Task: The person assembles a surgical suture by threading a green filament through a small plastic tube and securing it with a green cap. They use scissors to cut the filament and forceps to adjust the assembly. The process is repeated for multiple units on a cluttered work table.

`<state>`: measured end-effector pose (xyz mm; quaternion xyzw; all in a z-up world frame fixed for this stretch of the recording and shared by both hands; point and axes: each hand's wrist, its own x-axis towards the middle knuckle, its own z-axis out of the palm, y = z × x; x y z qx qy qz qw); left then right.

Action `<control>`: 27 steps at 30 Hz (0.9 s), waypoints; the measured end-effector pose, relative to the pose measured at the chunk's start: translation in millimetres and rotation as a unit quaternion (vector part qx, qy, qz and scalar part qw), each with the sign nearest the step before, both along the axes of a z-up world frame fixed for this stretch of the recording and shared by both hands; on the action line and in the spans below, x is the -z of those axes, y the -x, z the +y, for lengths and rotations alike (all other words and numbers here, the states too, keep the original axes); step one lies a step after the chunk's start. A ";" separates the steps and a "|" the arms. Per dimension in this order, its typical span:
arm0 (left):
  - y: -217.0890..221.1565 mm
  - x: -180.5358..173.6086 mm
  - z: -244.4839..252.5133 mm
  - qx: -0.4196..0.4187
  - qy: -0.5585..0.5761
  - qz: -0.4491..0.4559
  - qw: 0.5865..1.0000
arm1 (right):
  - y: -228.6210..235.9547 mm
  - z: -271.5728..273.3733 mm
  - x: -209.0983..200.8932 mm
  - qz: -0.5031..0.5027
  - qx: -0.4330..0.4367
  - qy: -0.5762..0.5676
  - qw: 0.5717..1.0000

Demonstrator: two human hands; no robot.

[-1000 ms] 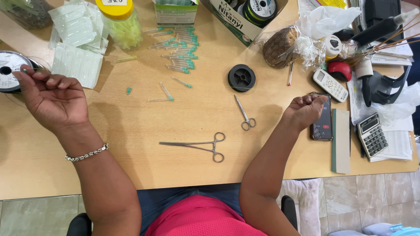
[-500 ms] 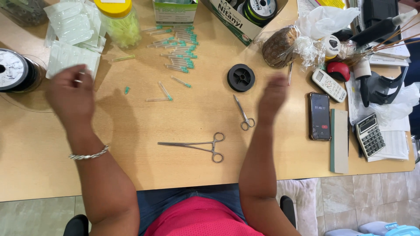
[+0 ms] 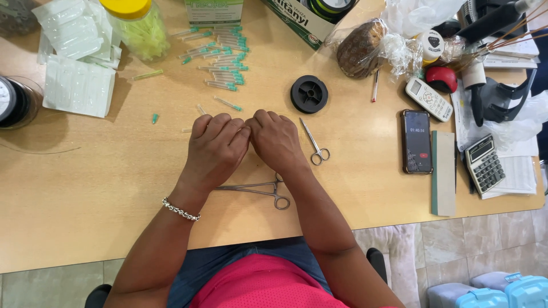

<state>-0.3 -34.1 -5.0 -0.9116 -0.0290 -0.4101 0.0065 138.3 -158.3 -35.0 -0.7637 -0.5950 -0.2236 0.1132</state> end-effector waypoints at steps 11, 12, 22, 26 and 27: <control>1.4 28.3 8.7 -0.020 0.016 0.068 0.997 | 8.1 -0.1 -23.4 0.001 -0.036 -0.019 0.999; 1.4 26.3 7.1 -0.028 0.027 0.087 0.995 | 8.9 -0.1 -26.8 0.004 -0.038 -0.017 0.999; 5.9 18.7 9.2 -0.055 0.159 0.180 0.969 | 20.2 3.1 -54.9 0.031 -0.054 -0.072 0.995; 9.5 -7.7 21.0 -0.053 0.359 0.225 0.904 | 24.8 -5.5 -66.7 0.032 -0.018 -0.111 0.993; 9.8 -12.2 23.8 -0.061 0.478 0.216 0.849 | 28.0 -8.2 -67.1 0.087 -0.016 -0.128 0.988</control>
